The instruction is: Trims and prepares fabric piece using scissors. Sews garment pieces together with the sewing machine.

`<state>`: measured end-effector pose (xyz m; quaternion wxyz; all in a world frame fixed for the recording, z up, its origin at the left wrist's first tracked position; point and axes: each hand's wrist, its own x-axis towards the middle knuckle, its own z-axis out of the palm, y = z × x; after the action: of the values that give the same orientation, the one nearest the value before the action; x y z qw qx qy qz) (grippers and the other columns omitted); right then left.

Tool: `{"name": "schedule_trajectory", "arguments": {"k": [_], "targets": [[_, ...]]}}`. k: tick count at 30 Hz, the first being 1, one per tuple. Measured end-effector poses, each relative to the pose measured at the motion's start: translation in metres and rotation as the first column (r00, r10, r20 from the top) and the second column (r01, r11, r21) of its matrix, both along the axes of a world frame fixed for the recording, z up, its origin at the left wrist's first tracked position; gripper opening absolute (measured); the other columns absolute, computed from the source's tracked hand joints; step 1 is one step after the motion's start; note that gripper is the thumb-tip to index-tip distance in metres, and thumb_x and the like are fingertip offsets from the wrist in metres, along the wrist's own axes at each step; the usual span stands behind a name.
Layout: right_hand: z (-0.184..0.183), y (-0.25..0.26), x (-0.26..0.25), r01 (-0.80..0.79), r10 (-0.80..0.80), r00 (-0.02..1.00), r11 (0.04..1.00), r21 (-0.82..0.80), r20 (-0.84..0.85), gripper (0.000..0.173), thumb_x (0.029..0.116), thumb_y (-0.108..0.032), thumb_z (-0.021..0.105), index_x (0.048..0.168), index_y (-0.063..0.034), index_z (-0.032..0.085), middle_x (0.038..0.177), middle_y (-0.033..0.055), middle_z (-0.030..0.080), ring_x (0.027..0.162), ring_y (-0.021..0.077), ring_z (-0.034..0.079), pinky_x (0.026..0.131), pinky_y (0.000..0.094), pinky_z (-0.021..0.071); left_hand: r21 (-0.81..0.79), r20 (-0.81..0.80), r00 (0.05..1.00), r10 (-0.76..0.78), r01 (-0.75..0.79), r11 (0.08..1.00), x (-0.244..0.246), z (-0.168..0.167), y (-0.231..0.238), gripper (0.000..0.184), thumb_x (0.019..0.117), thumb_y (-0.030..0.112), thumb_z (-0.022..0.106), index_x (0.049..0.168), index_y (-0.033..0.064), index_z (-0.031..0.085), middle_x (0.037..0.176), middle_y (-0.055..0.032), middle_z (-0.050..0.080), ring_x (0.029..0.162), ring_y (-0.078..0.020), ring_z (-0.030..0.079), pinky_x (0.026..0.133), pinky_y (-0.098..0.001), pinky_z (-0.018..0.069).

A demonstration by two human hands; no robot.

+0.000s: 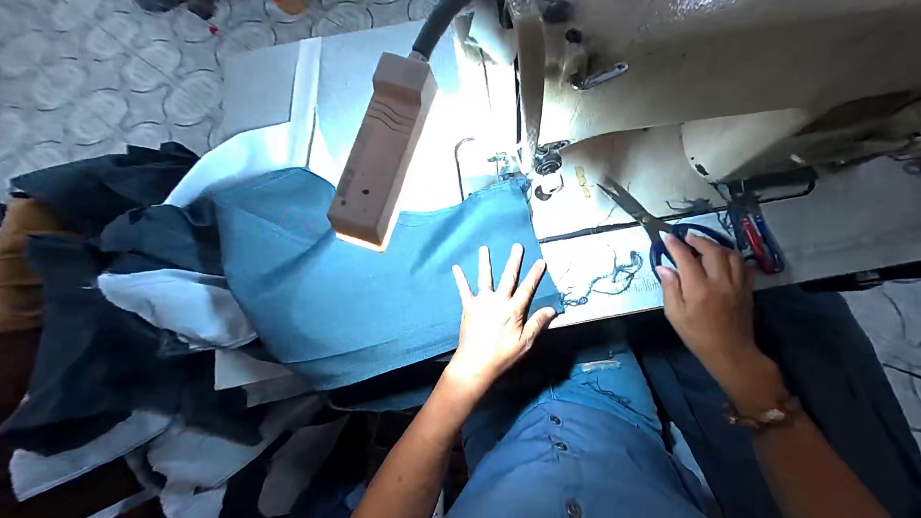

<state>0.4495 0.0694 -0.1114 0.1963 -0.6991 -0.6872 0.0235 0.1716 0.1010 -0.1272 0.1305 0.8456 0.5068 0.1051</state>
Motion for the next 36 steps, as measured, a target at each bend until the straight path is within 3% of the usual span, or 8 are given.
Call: {"name": "schedule_trajectory", "arguments": {"k": [9, 12, 14, 15, 17, 19, 28, 36], "targets": [[0.013, 0.013, 0.020, 0.005, -0.008, 0.999, 0.997, -0.073, -0.047, 0.042, 0.0945, -0.008, 0.067, 0.135, 0.0013, 0.063, 0.120, 0.0354, 0.064, 0.111, 0.0596, 0.060, 0.090, 0.0766, 0.0412, -0.163, 0.048, 0.999, -0.012, 0.020, 0.986, -0.003, 0.017, -0.002, 0.063, 0.1050, 0.060, 0.027, 0.155, 0.0274, 0.048, 0.166, -0.0124, 0.033, 0.153, -0.0535, 0.015, 0.106, -0.0873, 0.0032], [0.019, -0.009, 0.019, 0.005, -0.020, 0.954, 0.999, -0.051, -0.298, 0.045, 0.0888, -0.009, 0.062, 0.131, 0.0073, 0.063, 0.113, 0.0304, 0.068, 0.099, 0.0460, 0.068, 0.083, 0.0612, 0.0533, -0.172, 0.053, 0.999, -0.007, 0.015, 0.985, -0.003, 0.018, -0.003, 0.055, 0.1083, 0.046, 0.025, 0.154, 0.0277, 0.048, 0.165, -0.0108, 0.035, 0.153, -0.0521, 0.017, 0.107, -0.0864, 0.0042], [0.020, -0.035, 0.019, -0.069, -0.060, 0.709, 0.986, -0.154, -0.702, 0.050, 0.0897, -0.017, 0.059, 0.135, 0.0025, 0.057, 0.106, 0.0071, 0.072, 0.083, 0.0135, 0.070, 0.072, 0.0291, 0.0597, -0.172, 0.045, 0.999, -0.002, 0.009, 0.985, -0.001, 0.019, -0.004, 0.053, 0.1075, 0.037, 0.027, 0.154, 0.0266, 0.048, 0.165, -0.0100, 0.036, 0.153, -0.0516, 0.018, 0.107, -0.0860, 0.0049], [0.020, -0.050, 0.016, -0.174, -0.099, 0.440, 0.965, -0.194, -0.892, 0.050, 0.0930, -0.028, 0.064, 0.137, -0.0053, 0.055, 0.103, -0.0004, 0.073, 0.078, 0.0077, 0.070, 0.067, 0.0226, 0.0598, -0.168, 0.033, 0.999, 0.000, 0.005, 0.986, 0.000, 0.019, -0.004, 0.052, 0.1071, 0.035, 0.028, 0.154, 0.0262, 0.048, 0.165, -0.0101, 0.036, 0.153, -0.0518, 0.019, 0.107, -0.0861, 0.0055], [0.015, -0.079, 0.005, -0.393, -0.224, 0.000, 0.896, -0.206, -0.975, 0.057, 0.0885, -0.040, 0.076, 0.137, -0.0178, 0.057, 0.103, -0.0034, 0.072, 0.076, 0.0066, 0.069, 0.064, 0.0217, 0.0597, -0.158, 0.034, 0.999, 0.009, -0.003, 0.987, 0.001, 0.019, -0.004, 0.052, 0.1065, 0.034, 0.030, 0.154, 0.0252, 0.049, 0.164, -0.0108, 0.037, 0.152, -0.0523, 0.021, 0.107, -0.0864, 0.0060], [0.005, -0.105, -0.008, -0.530, -0.293, -0.110, 0.825, -0.193, -0.950, 0.061, 0.0863, -0.047, 0.076, 0.138, -0.0232, 0.055, 0.101, -0.0079, 0.069, 0.079, 0.0031, 0.066, 0.069, 0.0197, 0.0560, -0.198, 0.028, 1.000, 0.012, -0.007, 0.980, 0.002, 0.022, -0.002, 0.052, 0.1068, 0.033, 0.029, 0.155, 0.0256, 0.048, 0.165, -0.0112, 0.035, 0.153, -0.0521, 0.018, 0.107, -0.0859, 0.0042], [-0.028, -0.114, -0.047, -0.487, -0.160, 0.159, 0.845, -0.219, -0.974, 0.079, 0.0915, -0.060, 0.064, 0.142, -0.0020, 0.044, 0.098, -0.0103, 0.062, 0.077, -0.0055, 0.060, 0.068, 0.0142, 0.0528, -0.154, 0.032, 0.999, 0.001, 0.004, 0.988, 0.000, 0.012, -0.005, 0.053, 0.1075, 0.036, 0.027, 0.156, 0.0255, 0.045, 0.168, -0.0096, 0.029, 0.156, -0.0480, 0.010, 0.106, -0.0861, 0.0000], [-0.026, -0.098, -0.085, -0.279, -0.116, 0.295, 0.939, -0.202, -0.948, 0.059, 0.0934, -0.022, 0.066, 0.138, 0.0116, 0.046, 0.093, -0.0055, 0.064, 0.073, -0.0053, 0.061, 0.066, 0.0139, 0.0540, -0.149, 0.038, 0.999, 0.014, -0.008, 0.989, 0.001, 0.011, -0.006, 0.053, 0.1069, 0.035, 0.028, 0.157, 0.0271, 0.044, 0.168, -0.0089, 0.028, 0.156, -0.0474, 0.009, 0.106, -0.0865, -0.0003]]}}
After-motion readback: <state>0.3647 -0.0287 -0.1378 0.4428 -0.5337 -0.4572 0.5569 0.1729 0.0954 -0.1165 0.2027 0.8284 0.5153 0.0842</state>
